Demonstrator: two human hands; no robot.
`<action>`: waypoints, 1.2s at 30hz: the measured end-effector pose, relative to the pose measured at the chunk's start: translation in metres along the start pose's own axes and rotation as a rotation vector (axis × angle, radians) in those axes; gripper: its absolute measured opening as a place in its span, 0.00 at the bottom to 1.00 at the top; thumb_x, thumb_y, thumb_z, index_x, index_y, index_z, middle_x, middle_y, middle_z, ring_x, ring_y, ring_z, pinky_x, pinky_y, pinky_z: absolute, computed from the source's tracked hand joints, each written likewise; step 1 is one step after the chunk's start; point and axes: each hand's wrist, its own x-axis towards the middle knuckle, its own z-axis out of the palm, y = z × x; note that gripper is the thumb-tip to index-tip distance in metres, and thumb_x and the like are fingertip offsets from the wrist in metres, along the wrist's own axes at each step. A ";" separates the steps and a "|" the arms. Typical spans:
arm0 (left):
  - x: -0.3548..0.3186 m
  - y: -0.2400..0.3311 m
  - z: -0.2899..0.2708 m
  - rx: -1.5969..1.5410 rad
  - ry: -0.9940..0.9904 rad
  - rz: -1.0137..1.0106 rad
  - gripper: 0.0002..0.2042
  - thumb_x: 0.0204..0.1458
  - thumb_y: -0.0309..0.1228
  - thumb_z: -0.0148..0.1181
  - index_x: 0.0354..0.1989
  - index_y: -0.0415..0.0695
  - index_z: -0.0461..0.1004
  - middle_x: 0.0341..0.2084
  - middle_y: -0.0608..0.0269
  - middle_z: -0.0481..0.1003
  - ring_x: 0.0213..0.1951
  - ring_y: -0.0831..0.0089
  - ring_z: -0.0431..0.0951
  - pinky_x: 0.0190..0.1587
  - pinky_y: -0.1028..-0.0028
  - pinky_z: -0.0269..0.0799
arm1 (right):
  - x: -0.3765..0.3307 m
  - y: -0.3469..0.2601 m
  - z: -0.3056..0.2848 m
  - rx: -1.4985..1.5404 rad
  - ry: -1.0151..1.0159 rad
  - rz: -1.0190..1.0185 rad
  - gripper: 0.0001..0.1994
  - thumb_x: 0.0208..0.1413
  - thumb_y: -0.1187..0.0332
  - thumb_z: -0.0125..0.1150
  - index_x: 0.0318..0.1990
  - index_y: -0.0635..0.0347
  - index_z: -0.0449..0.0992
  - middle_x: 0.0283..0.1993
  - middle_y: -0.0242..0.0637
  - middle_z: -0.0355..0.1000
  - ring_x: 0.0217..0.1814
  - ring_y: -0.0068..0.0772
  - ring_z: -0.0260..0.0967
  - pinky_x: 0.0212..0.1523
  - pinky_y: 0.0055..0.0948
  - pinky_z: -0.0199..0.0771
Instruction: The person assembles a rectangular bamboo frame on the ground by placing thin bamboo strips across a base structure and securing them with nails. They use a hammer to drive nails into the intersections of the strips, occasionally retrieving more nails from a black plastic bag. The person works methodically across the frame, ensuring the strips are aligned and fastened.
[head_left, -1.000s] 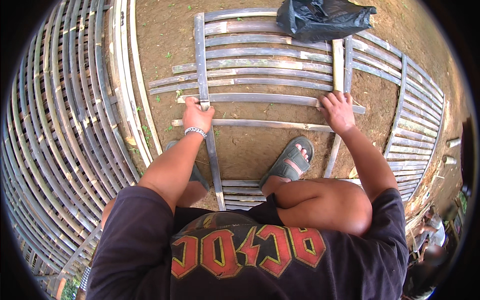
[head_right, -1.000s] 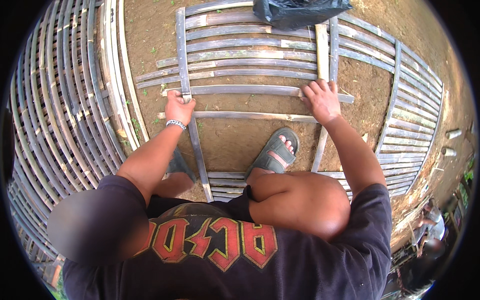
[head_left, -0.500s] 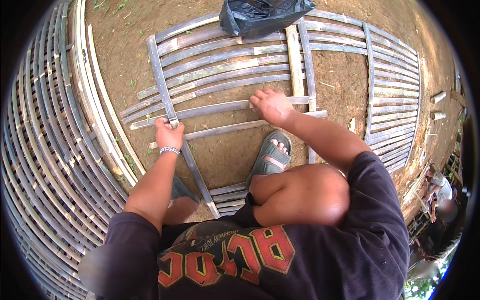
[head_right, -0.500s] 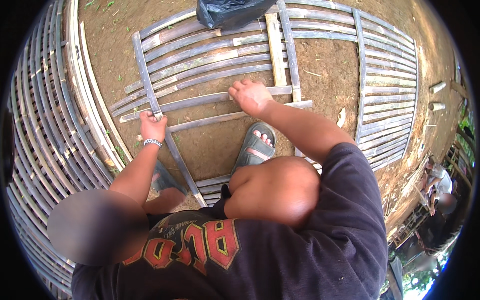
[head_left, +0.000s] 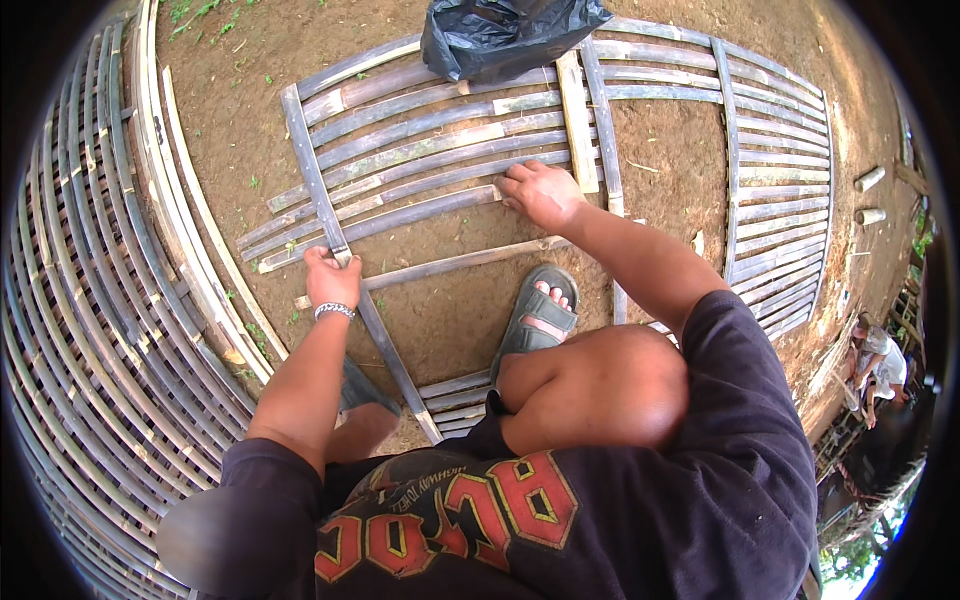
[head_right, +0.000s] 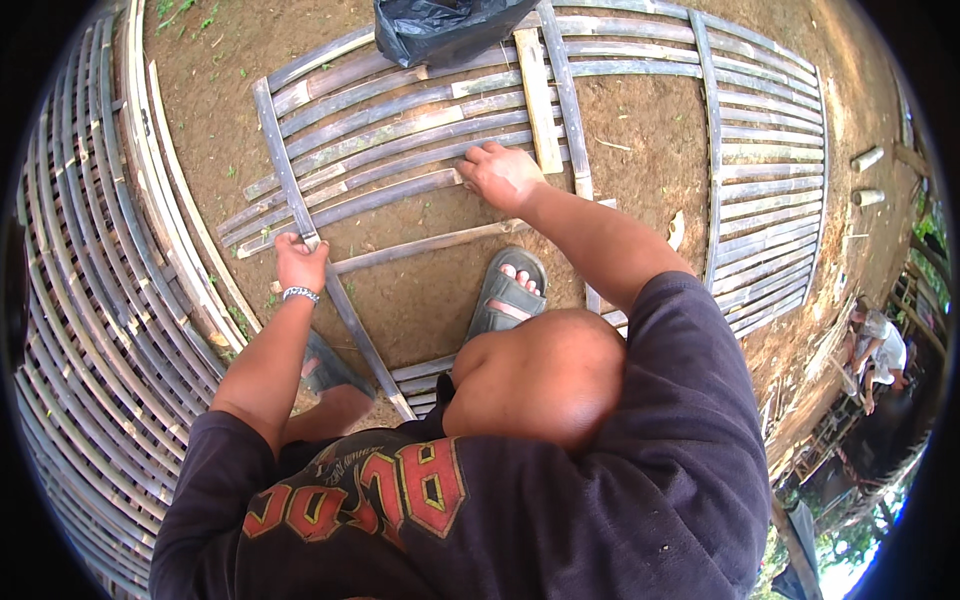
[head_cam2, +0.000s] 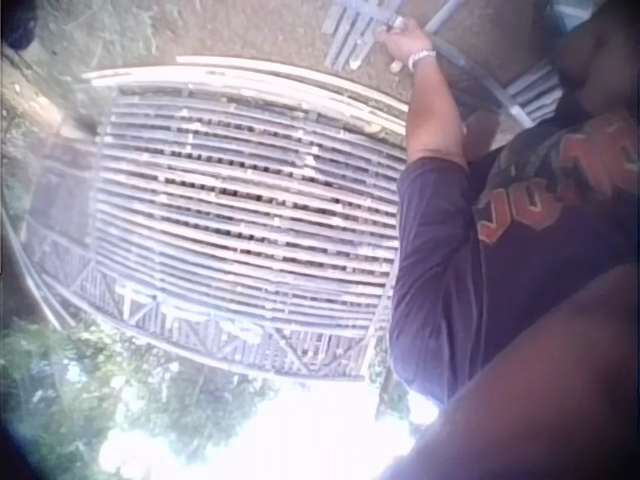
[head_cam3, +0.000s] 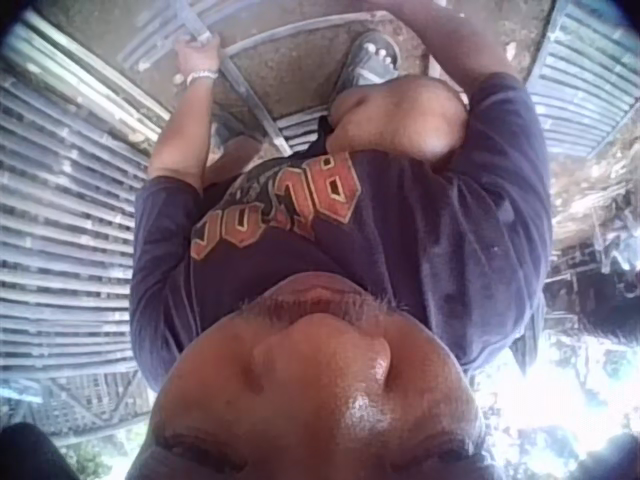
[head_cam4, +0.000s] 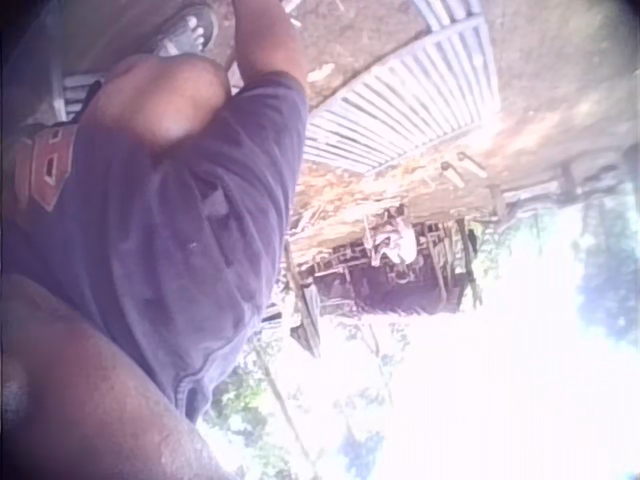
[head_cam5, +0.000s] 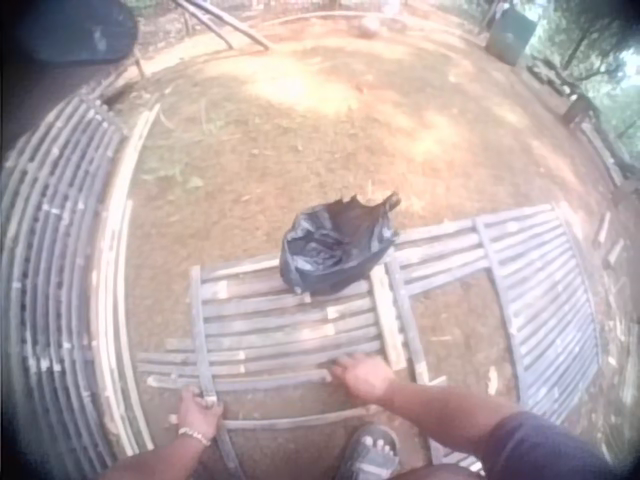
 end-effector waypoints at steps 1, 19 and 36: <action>0.002 -0.001 0.000 -0.002 -0.013 0.000 0.34 0.44 0.38 0.75 0.56 0.39 0.64 0.29 0.58 0.77 0.33 0.59 0.80 0.42 0.61 0.76 | -0.001 0.001 -0.001 0.007 0.007 -0.006 0.12 0.59 0.62 0.59 0.50 0.51 0.78 0.49 0.33 0.73 0.55 0.40 0.72 0.49 0.40 0.80; 0.001 0.008 -0.013 0.013 -0.110 0.059 0.42 0.45 0.37 0.75 0.68 0.36 0.59 0.29 0.57 0.79 0.33 0.60 0.80 0.43 0.62 0.77 | -0.018 0.021 0.003 -0.162 0.001 -0.013 0.24 0.61 0.64 0.57 0.66 0.47 0.71 0.54 0.33 0.71 0.57 0.39 0.71 0.52 0.38 0.77; -0.025 -0.062 -0.046 0.353 -0.144 0.507 0.17 0.48 0.29 0.67 0.49 0.45 0.76 0.46 0.56 0.77 0.54 0.54 0.74 0.61 0.56 0.64 | -0.102 -0.021 0.017 -0.049 -0.142 0.040 0.20 0.56 0.67 0.61 0.57 0.46 0.75 0.52 0.33 0.72 0.59 0.40 0.67 0.60 0.40 0.67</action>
